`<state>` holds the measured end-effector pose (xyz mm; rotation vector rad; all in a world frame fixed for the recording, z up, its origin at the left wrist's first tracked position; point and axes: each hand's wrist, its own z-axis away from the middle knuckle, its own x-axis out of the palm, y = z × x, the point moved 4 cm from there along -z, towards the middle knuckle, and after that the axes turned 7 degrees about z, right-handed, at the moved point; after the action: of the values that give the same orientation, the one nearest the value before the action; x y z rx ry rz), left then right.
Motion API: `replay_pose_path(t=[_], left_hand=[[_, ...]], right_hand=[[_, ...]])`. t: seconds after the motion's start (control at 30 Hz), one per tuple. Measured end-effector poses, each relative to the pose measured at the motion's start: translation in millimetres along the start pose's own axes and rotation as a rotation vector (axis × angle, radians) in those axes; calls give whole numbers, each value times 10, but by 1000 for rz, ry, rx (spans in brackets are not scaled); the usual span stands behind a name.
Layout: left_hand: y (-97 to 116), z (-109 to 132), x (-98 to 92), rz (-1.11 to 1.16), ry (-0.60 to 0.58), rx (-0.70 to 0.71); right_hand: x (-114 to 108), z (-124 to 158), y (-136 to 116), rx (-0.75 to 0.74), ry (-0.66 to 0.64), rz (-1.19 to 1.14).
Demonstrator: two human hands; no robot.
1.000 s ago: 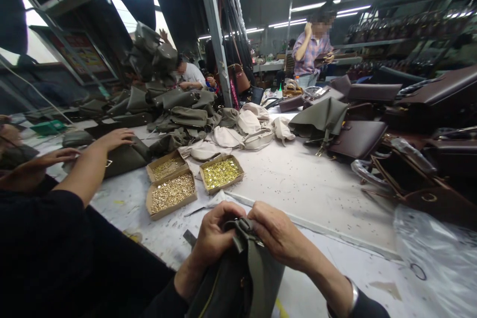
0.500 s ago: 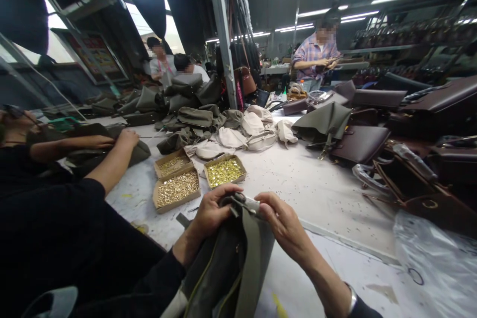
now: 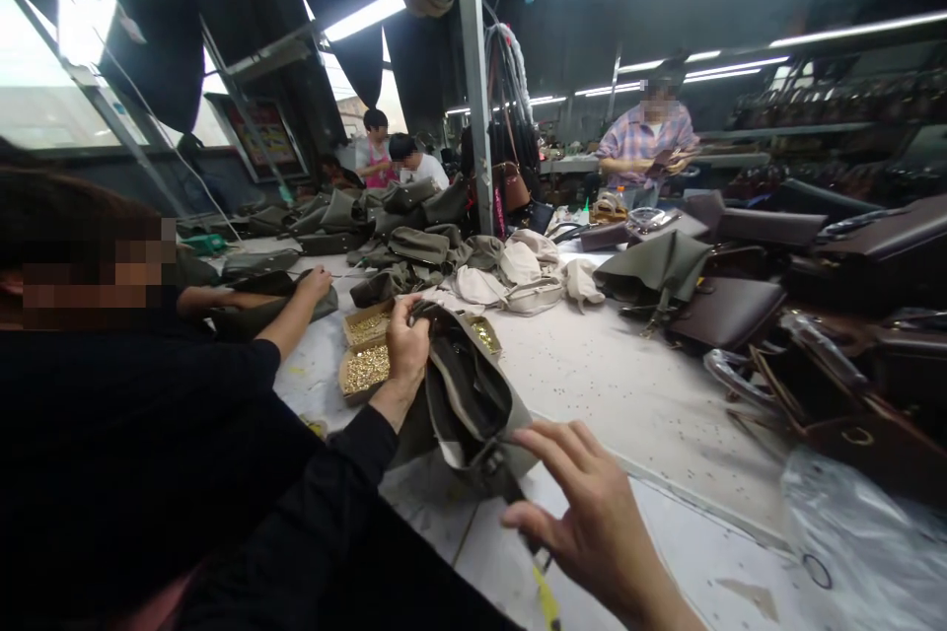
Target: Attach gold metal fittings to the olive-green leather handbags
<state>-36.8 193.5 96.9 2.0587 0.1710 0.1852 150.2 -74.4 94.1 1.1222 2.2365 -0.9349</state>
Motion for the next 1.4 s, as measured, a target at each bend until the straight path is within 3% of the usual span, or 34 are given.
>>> replay_pose_path(t=[0.1, 0.2, 0.3, 0.43, 0.6, 0.67, 0.73, 0.87, 0.97, 1.07, 1.27, 1.4], left_hand=[[-129, 168, -88, -86, 107, -47], [-110, 330, -124, -144, 51, -102], [86, 455, -124, -170, -133, -132], [533, 717, -168, -242, -411, -128], [1002, 1178, -178, -610, -946, 18], [1100, 1231, -132, -615, -1034, 76], [1147, 1198, -22, -551, -1049, 111], [1087, 1078, 380, -472, -1076, 173], [936, 1046, 732, -647, -1173, 268], [776, 1030, 976, -795, -1275, 274], [581, 983, 1130, -781, -1420, 183], [395, 998, 1184, -758, -1399, 82]], right_hand=[[166, 101, 0, -28, -7, 265], [277, 134, 218, 52, 13, 450], [256, 104, 527, 177, 46, 421], [152, 9, 885, 369, 135, 241], [154, -89, 1072, 459, 236, -119], [176, -88, 1056, 475, 239, -206], [178, -57, 1018, 491, 258, -238], [151, 25, 974, 481, 270, -191], [131, 57, 981, 435, 254, -111], [116, 67, 995, 402, 260, -64], [122, 68, 1011, 406, 264, -67], [153, 93, 1060, 392, 267, -61]])
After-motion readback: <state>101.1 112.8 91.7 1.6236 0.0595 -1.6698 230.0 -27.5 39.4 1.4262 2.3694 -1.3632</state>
